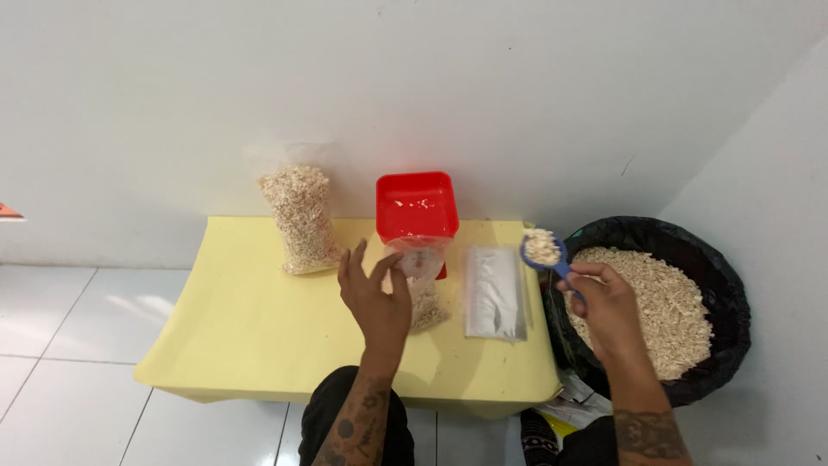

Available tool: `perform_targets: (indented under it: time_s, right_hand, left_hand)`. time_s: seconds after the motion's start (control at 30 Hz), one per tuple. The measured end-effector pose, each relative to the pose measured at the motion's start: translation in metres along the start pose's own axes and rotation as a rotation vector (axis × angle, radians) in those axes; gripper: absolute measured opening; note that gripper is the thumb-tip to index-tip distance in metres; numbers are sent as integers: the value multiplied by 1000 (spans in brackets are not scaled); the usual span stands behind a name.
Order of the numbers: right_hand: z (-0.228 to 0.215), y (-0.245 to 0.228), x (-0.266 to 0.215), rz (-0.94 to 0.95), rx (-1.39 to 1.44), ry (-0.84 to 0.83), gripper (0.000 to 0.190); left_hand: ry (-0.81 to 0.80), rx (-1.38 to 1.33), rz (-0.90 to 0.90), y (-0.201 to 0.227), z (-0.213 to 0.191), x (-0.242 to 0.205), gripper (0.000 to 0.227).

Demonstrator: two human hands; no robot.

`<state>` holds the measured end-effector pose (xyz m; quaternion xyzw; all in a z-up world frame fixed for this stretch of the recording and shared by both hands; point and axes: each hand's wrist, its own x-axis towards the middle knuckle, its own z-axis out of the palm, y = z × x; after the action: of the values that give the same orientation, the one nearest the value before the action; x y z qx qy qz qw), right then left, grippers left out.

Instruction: The person is scooping wood shavings from a large bin into small plastic bags using a blue scoop, then weighing the bags on a red scale.

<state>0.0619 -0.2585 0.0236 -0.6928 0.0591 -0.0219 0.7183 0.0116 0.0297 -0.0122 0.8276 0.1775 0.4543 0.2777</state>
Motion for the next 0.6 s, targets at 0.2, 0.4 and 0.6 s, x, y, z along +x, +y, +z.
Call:
perform_targets:
  time_s: [0.2, 0.4, 0.6]
  right_hand:
    - [58, 13, -13, 2, 113, -144, 21]
    - [95, 11, -19, 54, 128, -284, 20]
    - [111, 16, -19, 74, 80, -337, 21]
  left_hand:
    - [-313, -329, -290, -18, -1, 4, 29]
    - [-449, -484, -217, -24, 1, -2, 64]
    - [-477, -510, -75, -24, 5, -16, 85]
